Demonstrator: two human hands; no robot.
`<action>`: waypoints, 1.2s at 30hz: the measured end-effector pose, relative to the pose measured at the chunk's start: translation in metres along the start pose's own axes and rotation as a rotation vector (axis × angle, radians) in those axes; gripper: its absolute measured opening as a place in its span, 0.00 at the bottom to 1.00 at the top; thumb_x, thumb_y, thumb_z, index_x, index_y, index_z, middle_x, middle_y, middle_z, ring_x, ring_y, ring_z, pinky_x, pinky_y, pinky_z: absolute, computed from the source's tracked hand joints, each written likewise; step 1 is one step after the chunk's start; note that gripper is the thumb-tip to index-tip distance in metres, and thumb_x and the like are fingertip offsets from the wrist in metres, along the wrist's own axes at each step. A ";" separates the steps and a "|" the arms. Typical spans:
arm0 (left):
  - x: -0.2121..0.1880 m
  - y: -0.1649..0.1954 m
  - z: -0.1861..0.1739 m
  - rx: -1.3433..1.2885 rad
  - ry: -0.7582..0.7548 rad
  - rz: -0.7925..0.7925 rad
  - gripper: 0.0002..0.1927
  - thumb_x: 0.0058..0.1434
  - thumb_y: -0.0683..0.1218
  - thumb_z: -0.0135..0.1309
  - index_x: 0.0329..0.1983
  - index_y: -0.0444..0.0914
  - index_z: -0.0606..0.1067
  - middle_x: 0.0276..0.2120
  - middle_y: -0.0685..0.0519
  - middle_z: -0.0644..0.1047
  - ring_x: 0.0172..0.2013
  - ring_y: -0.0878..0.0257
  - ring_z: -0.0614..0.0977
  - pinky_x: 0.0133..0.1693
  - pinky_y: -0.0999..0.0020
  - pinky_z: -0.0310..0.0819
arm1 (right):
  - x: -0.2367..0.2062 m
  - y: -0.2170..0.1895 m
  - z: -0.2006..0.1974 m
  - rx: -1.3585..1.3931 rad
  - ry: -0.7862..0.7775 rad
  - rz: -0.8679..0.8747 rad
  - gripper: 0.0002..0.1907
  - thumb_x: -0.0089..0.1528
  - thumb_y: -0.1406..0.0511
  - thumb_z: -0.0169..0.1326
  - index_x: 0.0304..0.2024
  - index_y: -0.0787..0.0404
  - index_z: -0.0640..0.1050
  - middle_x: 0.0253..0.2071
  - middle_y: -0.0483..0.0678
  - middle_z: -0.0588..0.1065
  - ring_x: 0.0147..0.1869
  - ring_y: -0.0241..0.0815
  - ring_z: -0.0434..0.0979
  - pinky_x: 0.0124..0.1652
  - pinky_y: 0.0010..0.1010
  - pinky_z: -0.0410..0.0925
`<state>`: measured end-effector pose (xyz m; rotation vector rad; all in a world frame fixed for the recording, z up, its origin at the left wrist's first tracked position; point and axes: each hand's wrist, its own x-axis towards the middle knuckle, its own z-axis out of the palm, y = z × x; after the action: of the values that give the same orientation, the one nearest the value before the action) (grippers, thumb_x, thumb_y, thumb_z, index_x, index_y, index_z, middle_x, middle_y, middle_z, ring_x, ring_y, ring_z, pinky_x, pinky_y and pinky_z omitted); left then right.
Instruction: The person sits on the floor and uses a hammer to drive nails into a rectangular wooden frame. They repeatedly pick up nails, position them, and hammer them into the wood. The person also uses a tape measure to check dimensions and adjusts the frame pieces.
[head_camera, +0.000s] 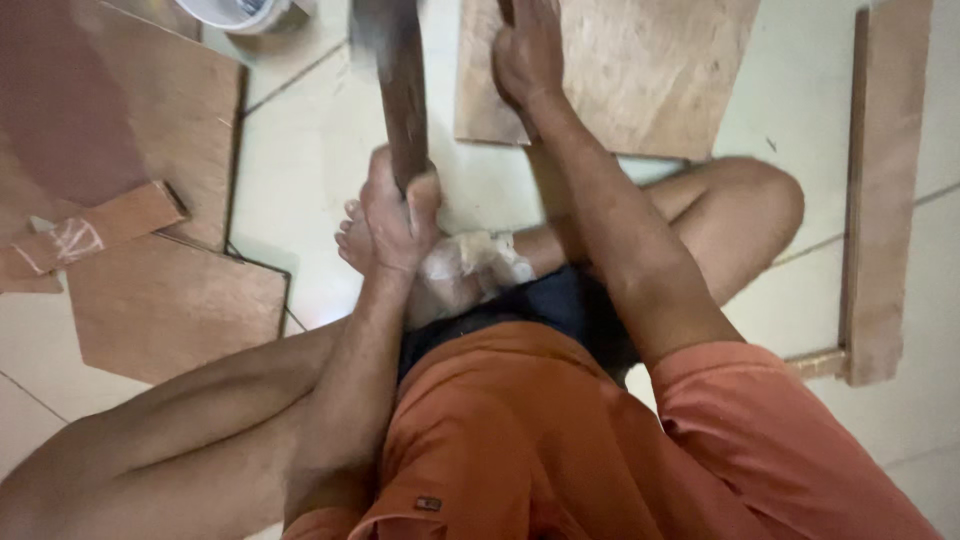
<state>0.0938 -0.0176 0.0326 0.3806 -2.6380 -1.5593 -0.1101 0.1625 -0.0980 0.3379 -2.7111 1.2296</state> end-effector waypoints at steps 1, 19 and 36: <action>-0.001 -0.002 0.000 -0.027 0.030 0.111 0.28 0.70 0.63 0.46 0.54 0.34 0.70 0.34 0.39 0.80 0.34 0.43 0.83 0.39 0.50 0.76 | 0.001 -0.001 0.000 0.010 0.005 -0.016 0.32 0.57 0.80 0.46 0.63 0.58 0.72 0.59 0.58 0.74 0.65 0.63 0.67 0.67 0.48 0.60; 0.016 -0.002 0.016 0.228 -0.174 -0.367 0.25 0.73 0.62 0.42 0.49 0.36 0.74 0.36 0.37 0.81 0.38 0.40 0.83 0.45 0.47 0.74 | -0.003 -0.006 -0.007 0.130 0.052 -0.064 0.43 0.53 0.82 0.42 0.72 0.58 0.64 0.60 0.59 0.73 0.67 0.61 0.66 0.68 0.47 0.59; 0.004 -0.001 -0.024 0.494 -0.169 -0.402 0.24 0.68 0.61 0.49 0.46 0.35 0.75 0.38 0.35 0.81 0.41 0.36 0.81 0.46 0.43 0.72 | 0.011 -0.045 -0.025 0.151 -0.044 0.072 0.38 0.60 0.80 0.46 0.72 0.53 0.63 0.57 0.49 0.77 0.66 0.49 0.71 0.69 0.38 0.66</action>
<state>0.0939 -0.0397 0.0431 0.8857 -3.2230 -1.0149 -0.1084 0.1507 -0.0466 0.2901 -2.6948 1.4679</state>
